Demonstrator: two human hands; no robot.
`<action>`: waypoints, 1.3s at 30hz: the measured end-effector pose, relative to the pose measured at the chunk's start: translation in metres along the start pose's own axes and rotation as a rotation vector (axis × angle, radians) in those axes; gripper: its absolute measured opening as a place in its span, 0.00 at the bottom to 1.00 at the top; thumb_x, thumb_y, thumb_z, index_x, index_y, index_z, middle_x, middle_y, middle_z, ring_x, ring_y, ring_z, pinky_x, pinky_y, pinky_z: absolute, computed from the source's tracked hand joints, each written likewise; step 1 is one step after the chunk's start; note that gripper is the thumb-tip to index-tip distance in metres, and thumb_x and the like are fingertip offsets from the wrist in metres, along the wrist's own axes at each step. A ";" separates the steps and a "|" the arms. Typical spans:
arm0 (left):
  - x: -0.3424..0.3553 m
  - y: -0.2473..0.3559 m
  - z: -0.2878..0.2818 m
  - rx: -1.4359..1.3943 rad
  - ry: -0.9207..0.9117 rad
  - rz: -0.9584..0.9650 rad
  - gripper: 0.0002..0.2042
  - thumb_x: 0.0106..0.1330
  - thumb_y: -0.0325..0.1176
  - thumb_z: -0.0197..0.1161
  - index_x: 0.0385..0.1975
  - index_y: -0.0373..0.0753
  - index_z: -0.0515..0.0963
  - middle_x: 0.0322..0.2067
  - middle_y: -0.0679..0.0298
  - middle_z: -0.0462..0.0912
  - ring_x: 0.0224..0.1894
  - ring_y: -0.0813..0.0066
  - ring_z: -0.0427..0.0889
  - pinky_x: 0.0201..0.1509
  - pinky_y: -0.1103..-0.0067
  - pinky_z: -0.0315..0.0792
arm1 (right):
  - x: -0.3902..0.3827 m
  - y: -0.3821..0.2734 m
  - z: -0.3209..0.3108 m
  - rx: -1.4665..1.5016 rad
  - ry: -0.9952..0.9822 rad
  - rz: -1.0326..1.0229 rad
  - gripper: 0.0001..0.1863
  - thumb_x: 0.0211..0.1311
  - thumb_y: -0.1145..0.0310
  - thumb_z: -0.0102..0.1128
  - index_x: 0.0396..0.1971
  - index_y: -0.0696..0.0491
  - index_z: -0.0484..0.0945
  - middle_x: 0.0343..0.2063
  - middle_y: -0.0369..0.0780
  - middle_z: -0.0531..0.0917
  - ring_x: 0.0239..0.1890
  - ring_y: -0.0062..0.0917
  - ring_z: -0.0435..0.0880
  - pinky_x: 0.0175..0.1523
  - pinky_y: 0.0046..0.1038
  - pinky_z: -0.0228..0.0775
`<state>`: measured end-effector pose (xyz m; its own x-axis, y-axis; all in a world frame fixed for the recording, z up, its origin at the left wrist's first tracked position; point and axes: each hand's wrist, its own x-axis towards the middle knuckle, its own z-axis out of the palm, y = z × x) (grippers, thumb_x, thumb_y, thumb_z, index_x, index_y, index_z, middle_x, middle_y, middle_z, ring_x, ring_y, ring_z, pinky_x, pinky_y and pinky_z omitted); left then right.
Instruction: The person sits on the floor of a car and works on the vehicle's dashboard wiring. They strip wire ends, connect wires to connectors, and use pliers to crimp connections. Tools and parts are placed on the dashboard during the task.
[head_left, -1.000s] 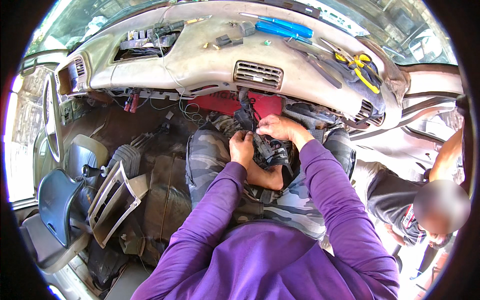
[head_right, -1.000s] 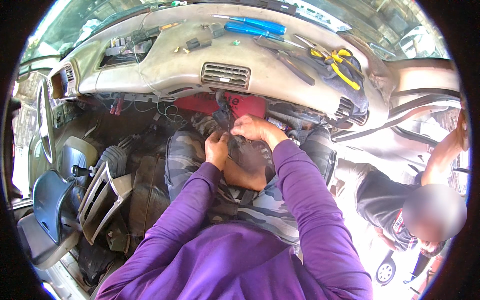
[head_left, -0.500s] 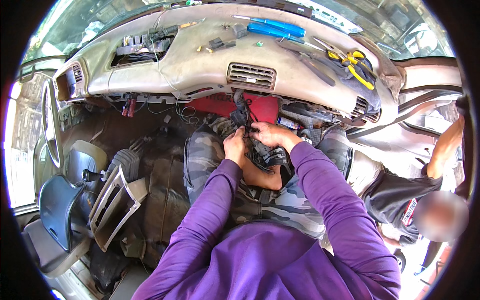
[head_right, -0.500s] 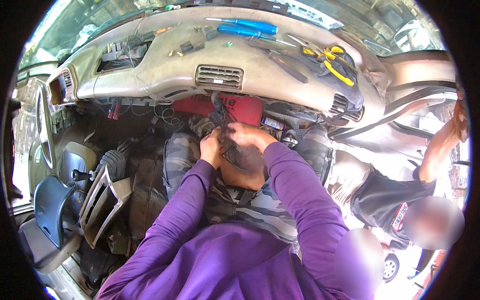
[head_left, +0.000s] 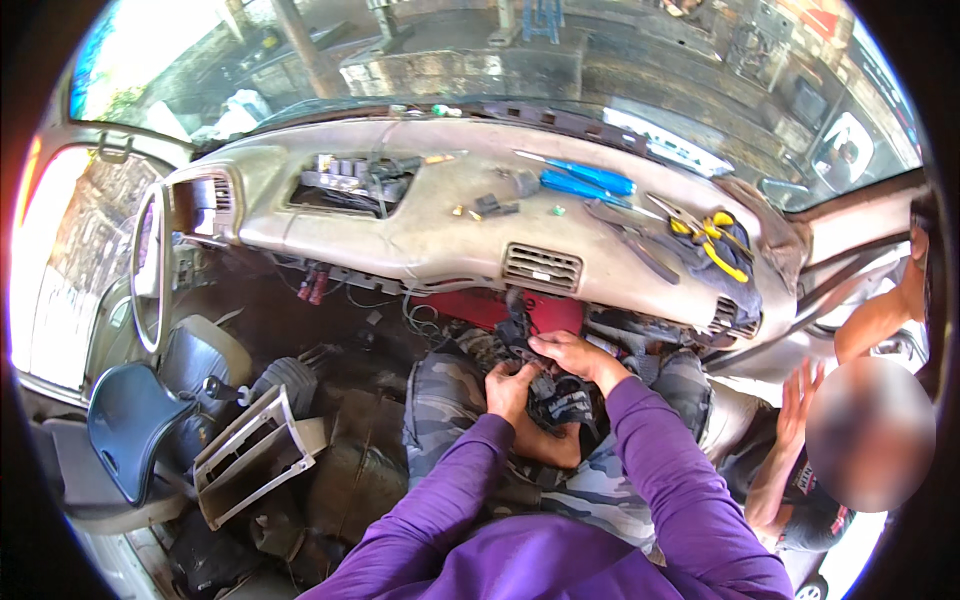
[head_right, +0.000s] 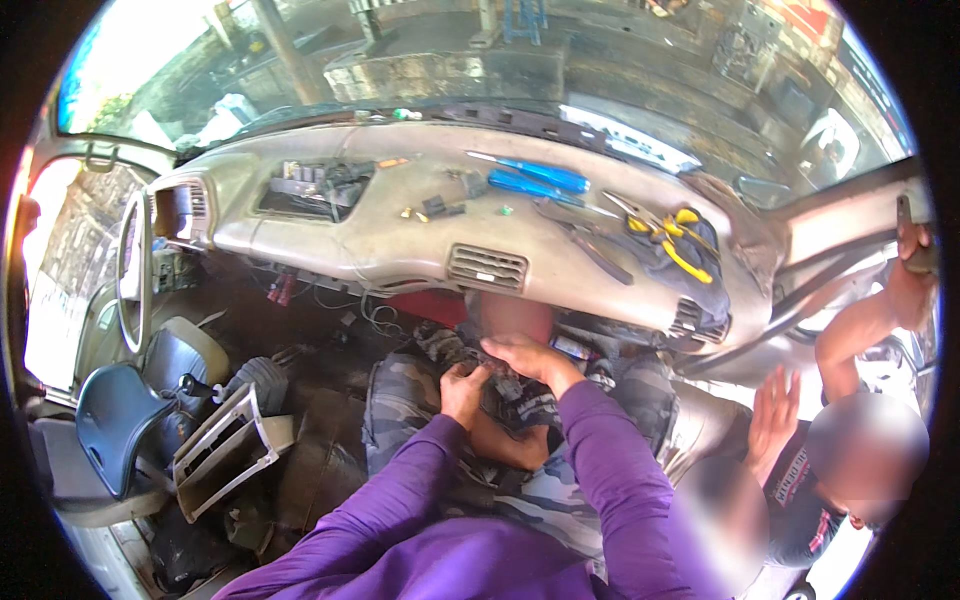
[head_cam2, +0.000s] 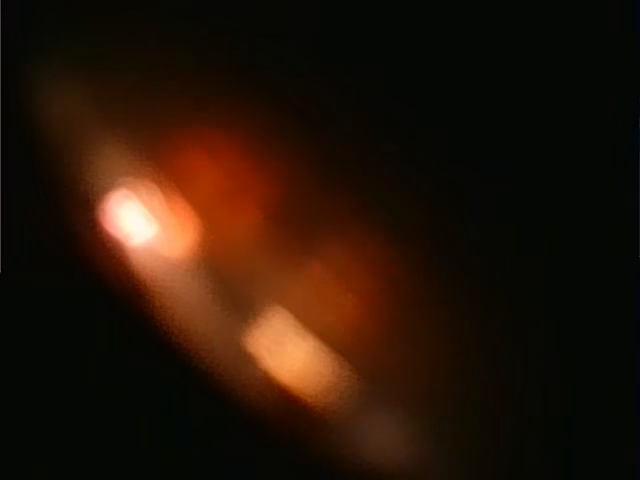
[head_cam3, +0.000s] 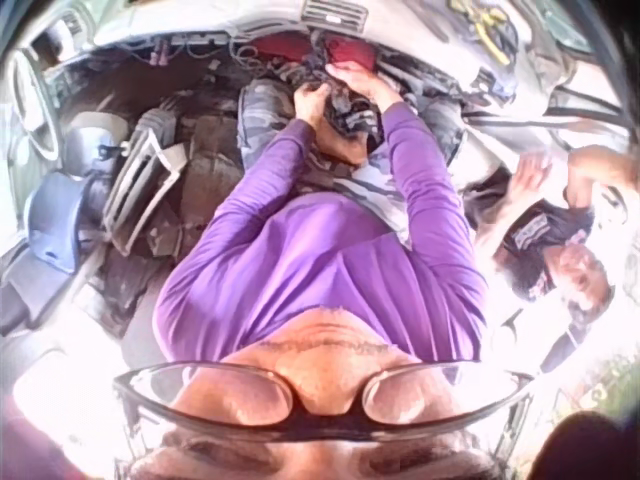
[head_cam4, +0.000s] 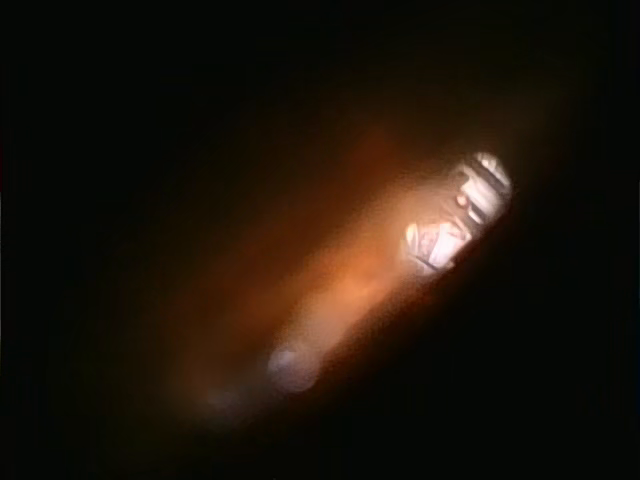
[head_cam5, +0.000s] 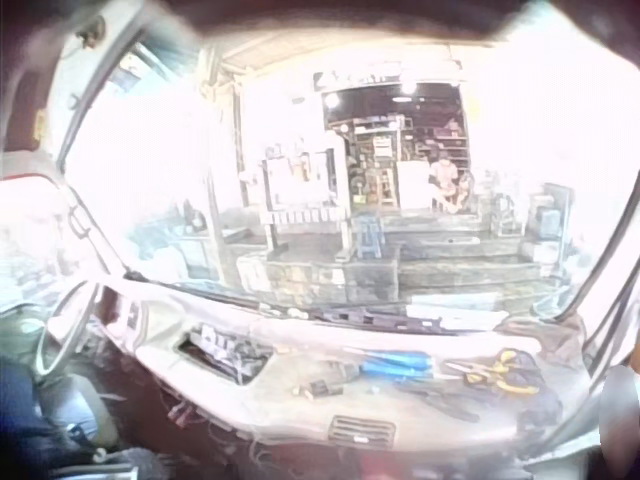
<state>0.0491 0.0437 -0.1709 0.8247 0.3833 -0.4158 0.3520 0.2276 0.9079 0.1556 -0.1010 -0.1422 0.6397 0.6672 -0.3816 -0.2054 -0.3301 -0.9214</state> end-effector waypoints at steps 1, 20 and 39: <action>-0.002 0.009 0.002 -0.018 0.009 -0.003 0.24 0.57 0.36 0.77 0.45 0.21 0.80 0.38 0.56 0.87 0.37 0.73 0.83 0.44 0.78 0.76 | 0.001 0.006 -0.004 0.094 -0.007 0.002 0.23 0.76 0.47 0.56 0.44 0.53 0.85 0.29 0.30 0.83 0.28 0.15 0.78 0.29 0.22 0.67; 0.023 -0.042 0.001 0.031 0.081 -0.047 0.11 0.64 0.30 0.63 0.41 0.30 0.84 0.32 0.54 0.88 0.37 0.67 0.85 0.44 0.74 0.77 | 0.011 0.024 0.010 -0.655 0.029 0.048 0.21 0.72 0.53 0.55 0.49 0.55 0.83 0.47 0.54 0.85 0.52 0.50 0.84 0.56 0.43 0.75; 0.021 -0.006 -0.002 -0.187 0.074 -0.337 0.22 0.70 0.53 0.66 0.32 0.37 0.79 0.20 0.66 0.77 0.18 0.72 0.74 0.22 0.74 0.67 | 0.017 0.066 0.008 -0.452 0.212 -0.160 0.19 0.77 0.56 0.54 0.50 0.59 0.78 0.41 0.47 0.86 0.44 0.38 0.85 0.48 0.39 0.76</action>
<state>0.0631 0.0517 -0.1854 0.6399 0.3215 -0.6980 0.5052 0.5084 0.6973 0.1471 -0.1057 -0.2099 0.7824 0.5986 -0.1718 0.2179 -0.5215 -0.8250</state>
